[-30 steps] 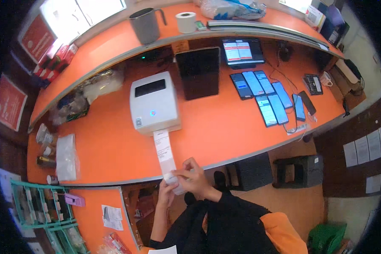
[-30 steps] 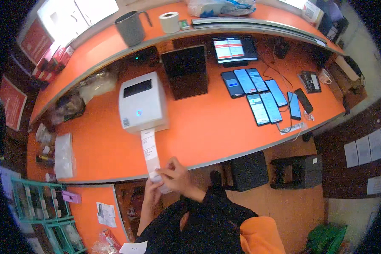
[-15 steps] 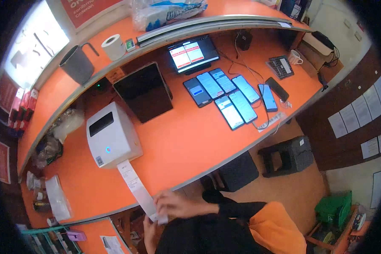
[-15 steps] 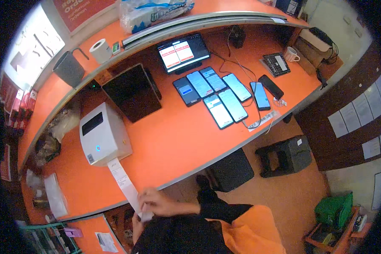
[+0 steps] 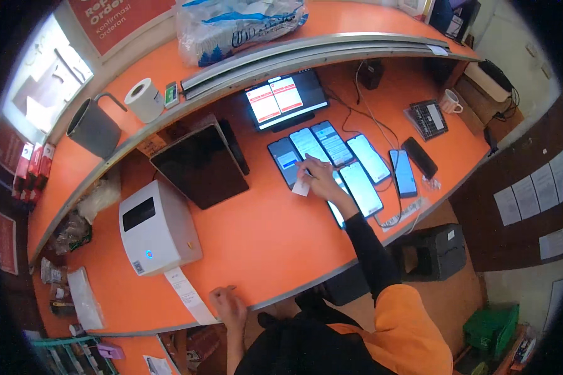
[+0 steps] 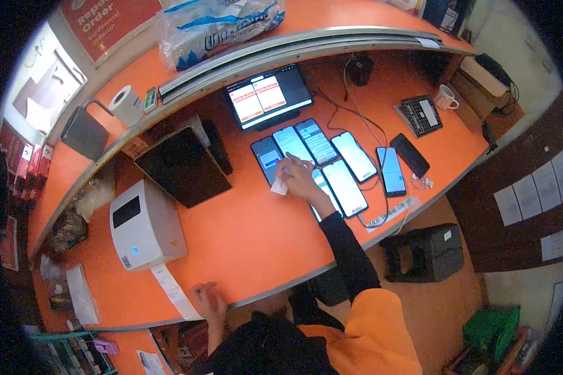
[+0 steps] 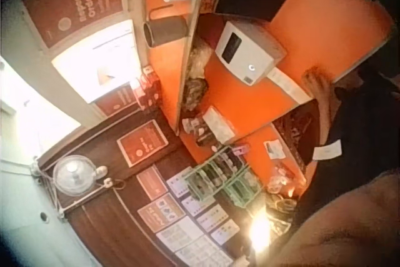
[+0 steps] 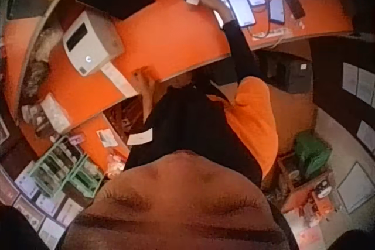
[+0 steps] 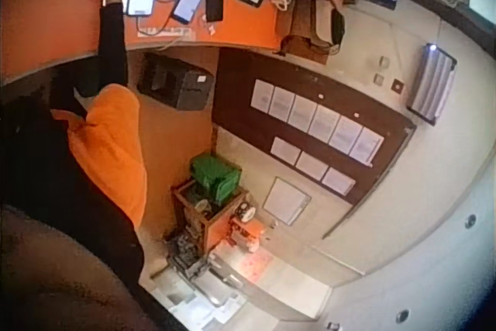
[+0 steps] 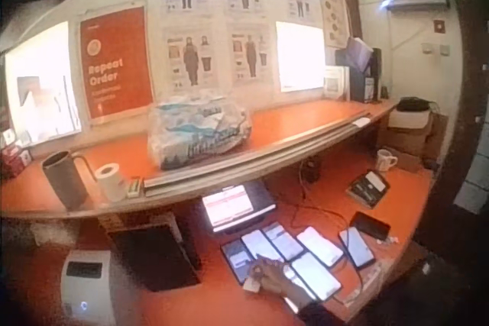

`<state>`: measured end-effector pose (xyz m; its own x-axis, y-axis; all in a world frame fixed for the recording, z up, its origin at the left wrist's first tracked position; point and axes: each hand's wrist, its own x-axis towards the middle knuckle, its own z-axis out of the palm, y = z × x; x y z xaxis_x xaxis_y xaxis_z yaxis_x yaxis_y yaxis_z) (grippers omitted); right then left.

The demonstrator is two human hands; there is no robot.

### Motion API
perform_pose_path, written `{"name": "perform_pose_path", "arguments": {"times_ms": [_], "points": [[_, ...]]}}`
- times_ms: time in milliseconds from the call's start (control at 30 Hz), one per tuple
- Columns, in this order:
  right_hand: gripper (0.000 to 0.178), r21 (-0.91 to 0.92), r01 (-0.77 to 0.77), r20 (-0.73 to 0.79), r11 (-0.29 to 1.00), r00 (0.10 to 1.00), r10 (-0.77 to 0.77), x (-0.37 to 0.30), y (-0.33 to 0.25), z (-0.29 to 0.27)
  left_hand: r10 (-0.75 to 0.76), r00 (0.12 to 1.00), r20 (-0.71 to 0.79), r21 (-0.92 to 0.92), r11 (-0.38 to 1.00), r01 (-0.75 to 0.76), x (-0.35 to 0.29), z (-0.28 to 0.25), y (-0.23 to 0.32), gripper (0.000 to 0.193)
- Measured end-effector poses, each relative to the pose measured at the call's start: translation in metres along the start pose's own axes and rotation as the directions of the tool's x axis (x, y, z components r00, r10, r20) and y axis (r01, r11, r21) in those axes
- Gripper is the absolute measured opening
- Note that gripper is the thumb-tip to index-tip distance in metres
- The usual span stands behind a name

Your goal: The person checks order devices and receipts, slices fried chicken with a knife on a cutting board, and packs rice, chicken, and egg into a meal box. They hand a packaged order through the service window, close the prepared meal box, and pack it into a plastic bag with a receipt.

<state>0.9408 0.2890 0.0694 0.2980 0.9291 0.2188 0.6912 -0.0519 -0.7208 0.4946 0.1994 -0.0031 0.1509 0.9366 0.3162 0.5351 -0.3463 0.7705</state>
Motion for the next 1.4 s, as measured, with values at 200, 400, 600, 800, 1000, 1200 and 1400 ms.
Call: {"name": "perform_pose_path", "arguments": {"times_ms": [200,400,600,800,1000,1200,1400], "points": [[0.005,-0.097,0.023,0.118,0.995,0.993,-0.011,0.010,0.004,0.011,0.116,0.987,0.113,0.227,0.964,-0.139,0.025,0.021,0.044,0.029],[0.005,-0.112,-0.015,0.138,0.994,0.990,0.030,0.017,0.002,-0.001,0.019,0.998,0.057,0.170,0.985,-0.029,0.028,0.024,0.053,0.025],[0.009,-0.096,-0.113,-0.097,0.989,0.990,0.104,0.013,0.040,-0.068,0.008,0.997,0.081,0.202,0.979,-0.024,0.023,0.024,0.039,0.021],[0.008,0.256,-0.216,-0.215,0.942,0.938,0.273,-0.015,0.075,-0.130,-0.067,0.995,0.068,0.214,0.975,0.051,0.024,0.025,0.044,0.019],[0.012,0.172,-0.270,-0.166,0.947,0.940,0.298,0.000,0.107,-0.154,-0.063,0.994,0.086,0.221,0.974,0.043,0.024,0.024,0.045,0.025],[0.027,-0.180,-0.262,-0.154,0.948,0.959,0.236,0.041,0.129,-0.156,-0.077,0.992,0.098,0.185,0.981,0.058,0.028,0.027,0.049,0.023],[0.037,-0.201,-0.196,-0.044,0.960,0.981,0.191,0.066,0.112,-0.149,-0.049,0.990,0.129,0.239,0.971,0.017,0.028,0.027,0.045,0.018]]}}
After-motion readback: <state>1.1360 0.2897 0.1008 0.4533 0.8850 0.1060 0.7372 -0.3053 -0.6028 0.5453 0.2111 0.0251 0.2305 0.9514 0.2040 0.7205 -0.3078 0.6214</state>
